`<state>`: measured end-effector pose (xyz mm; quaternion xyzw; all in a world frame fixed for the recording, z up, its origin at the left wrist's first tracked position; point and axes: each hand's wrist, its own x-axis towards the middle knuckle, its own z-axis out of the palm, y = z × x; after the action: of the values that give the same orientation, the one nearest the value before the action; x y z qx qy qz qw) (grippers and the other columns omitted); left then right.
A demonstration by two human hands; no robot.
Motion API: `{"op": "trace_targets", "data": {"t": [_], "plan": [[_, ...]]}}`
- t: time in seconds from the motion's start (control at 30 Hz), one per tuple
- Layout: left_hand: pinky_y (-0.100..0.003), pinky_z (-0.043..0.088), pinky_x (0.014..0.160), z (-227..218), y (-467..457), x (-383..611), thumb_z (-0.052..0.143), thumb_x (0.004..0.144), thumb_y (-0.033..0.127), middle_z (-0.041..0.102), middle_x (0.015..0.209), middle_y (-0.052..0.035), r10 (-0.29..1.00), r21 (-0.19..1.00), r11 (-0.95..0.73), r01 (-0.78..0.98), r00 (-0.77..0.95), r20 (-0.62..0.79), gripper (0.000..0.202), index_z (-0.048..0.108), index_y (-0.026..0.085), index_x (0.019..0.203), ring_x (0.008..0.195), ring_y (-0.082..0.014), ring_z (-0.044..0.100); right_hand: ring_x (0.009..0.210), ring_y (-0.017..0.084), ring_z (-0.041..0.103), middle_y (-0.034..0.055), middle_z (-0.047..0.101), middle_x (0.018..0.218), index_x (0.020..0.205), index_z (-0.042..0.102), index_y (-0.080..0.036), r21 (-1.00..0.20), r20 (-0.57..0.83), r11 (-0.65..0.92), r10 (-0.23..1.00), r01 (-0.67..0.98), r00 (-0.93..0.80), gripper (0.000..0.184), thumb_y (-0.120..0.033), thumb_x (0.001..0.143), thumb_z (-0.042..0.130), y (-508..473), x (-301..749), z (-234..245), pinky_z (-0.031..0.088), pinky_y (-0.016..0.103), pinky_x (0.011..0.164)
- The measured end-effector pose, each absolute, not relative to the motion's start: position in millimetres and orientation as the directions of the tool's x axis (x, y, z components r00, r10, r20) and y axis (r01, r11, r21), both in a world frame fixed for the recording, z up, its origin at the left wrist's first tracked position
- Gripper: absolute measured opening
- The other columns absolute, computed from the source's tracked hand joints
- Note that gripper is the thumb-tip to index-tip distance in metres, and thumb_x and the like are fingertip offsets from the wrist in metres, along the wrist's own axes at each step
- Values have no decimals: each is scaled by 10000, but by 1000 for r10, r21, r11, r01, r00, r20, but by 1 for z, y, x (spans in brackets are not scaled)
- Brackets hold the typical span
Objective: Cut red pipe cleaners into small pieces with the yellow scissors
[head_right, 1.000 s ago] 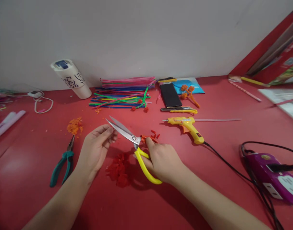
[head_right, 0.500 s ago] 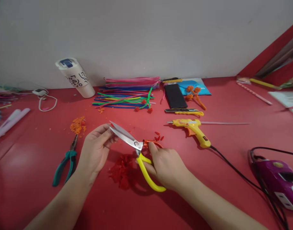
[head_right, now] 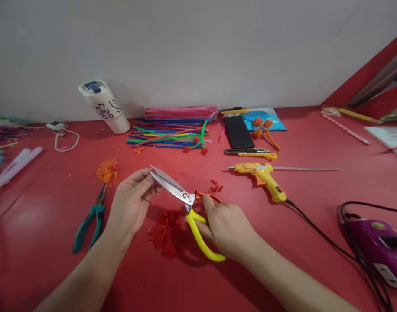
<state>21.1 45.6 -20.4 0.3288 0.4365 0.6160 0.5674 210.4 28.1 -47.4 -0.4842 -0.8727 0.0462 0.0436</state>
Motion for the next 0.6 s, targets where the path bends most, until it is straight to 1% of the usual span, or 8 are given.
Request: {"op": "trace_targets", "data": {"t": [0.13, 0.37, 0.6], "plan": [[-171, 413, 524, -21, 45, 21, 612, 694, 168, 596, 629, 16, 985, 906, 28, -423, -141, -96, 33, 633, 143, 691, 531, -55, 525, 408, 184, 518, 26, 547, 456, 831, 453, -153, -125, 31, 523, 851, 843, -524, 466, -544, 850, 199, 28, 210, -48, 149, 256, 432], [-172, 414, 523, -20, 45, 20, 610, 699, 180, 604, 641, 4, 986, 914, 26, -405, -142, -91, 49, 635, 139, 709, 539, -60, 526, 385, 172, 504, 16, 529, 435, 787, 440, -172, -123, 48, 521, 853, 845, -519, 465, -550, 849, 177, 28, 209, -47, 138, 255, 426], [-182, 412, 523, -19, 45, 20, 626, 678, 193, 603, 625, 5, 982, 915, 35, -401, -155, -105, 57, 637, 143, 702, 529, -64, 520, 387, 175, 507, 12, 532, 444, 739, 410, -197, -142, 33, 513, 857, 847, -514, 394, -512, 857, 207, 28, 209, -46, 140, 258, 423]]}}
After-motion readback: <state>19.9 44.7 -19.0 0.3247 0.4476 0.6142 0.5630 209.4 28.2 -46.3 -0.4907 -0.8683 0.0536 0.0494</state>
